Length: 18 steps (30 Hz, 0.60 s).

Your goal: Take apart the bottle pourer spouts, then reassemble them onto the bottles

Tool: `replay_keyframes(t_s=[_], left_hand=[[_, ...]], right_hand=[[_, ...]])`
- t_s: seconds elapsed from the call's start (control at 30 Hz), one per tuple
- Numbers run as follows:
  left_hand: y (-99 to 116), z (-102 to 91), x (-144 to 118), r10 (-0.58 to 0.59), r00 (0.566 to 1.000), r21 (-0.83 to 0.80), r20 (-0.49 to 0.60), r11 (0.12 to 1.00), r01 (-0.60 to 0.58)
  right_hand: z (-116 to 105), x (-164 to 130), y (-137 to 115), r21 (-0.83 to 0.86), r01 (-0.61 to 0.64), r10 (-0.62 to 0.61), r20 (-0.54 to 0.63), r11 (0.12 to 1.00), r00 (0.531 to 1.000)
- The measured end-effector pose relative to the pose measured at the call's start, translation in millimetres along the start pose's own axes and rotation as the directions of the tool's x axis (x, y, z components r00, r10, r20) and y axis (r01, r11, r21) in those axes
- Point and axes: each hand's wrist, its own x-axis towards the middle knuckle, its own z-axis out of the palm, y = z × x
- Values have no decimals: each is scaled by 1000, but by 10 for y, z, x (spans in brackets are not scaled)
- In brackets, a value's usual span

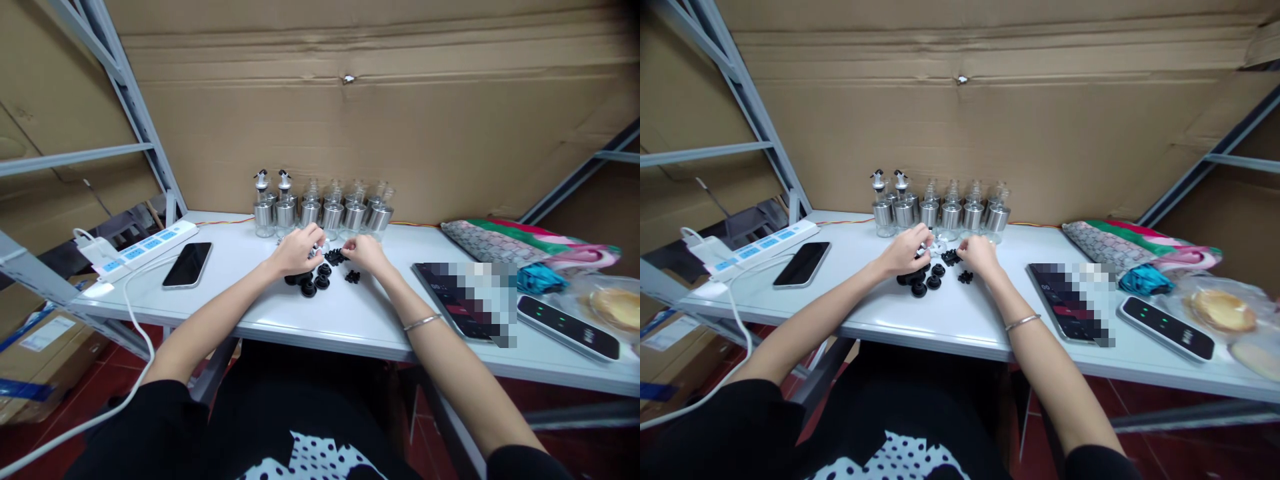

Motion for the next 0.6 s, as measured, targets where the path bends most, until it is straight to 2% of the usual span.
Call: replay_keyframes(t_s=[0.27, 0.6], left_hand=[[-51, 72, -6, -17, 999, -24, 27, 1000, 18], [-65, 86, -19, -38, 998, -6, 46, 999, 38]], right_hand=[[93, 22, -2, 3, -8, 8, 43, 1000, 999], [119, 8, -27, 24, 36, -37, 13, 999, 999]])
